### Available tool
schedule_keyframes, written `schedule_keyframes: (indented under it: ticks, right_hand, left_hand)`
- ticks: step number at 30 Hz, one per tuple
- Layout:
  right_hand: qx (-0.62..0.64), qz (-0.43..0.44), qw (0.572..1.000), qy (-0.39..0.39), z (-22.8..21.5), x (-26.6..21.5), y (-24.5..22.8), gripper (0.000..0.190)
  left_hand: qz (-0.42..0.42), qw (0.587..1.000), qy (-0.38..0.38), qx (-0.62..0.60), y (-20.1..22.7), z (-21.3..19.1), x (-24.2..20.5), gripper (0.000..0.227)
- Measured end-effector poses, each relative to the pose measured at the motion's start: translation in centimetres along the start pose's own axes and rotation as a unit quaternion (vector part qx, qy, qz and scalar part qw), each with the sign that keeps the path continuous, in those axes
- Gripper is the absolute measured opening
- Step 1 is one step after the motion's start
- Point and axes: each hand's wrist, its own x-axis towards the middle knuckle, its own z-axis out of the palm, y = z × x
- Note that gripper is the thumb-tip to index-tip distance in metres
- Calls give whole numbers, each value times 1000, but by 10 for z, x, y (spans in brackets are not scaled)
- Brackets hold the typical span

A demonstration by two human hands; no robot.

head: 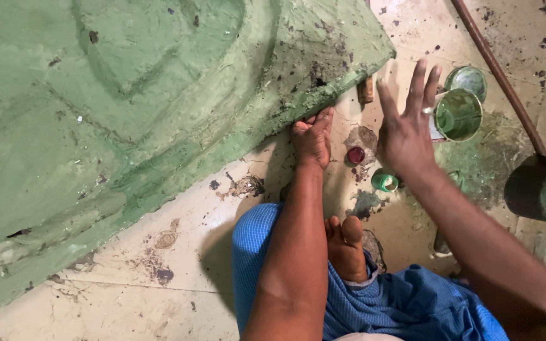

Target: The person sits on the floor and uses a small brush to apply green paint to the edges of a large green-painted board. The person repeatedly dips the brush into a paint can and carefully paints along the perimeter of the board.

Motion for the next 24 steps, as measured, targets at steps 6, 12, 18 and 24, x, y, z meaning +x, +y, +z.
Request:
schedule_keyframes:
  ticks: [6, 12, 18, 24]
  right_hand:
    - [22, -83, 988, 128, -29, -59, -19, 78]
    - [149, -28, 980, 130, -61, -134, -20, 77]
    - [206, 69, 970, 108, -57, -226, 3, 65]
    - [198, 183, 950, 159, -13, -304, 112, 62]
  left_hand:
    - [3, 1000, -22, -2, 6, -2, -7, 61]
    - [-18, 1000, 9, 15, 11, -10, -16, 61]
    - [-63, 987, 34, 142, 35, -14, -36, 51]
    - [-70, 966, -103, 226, 96, 4, -106, 47]
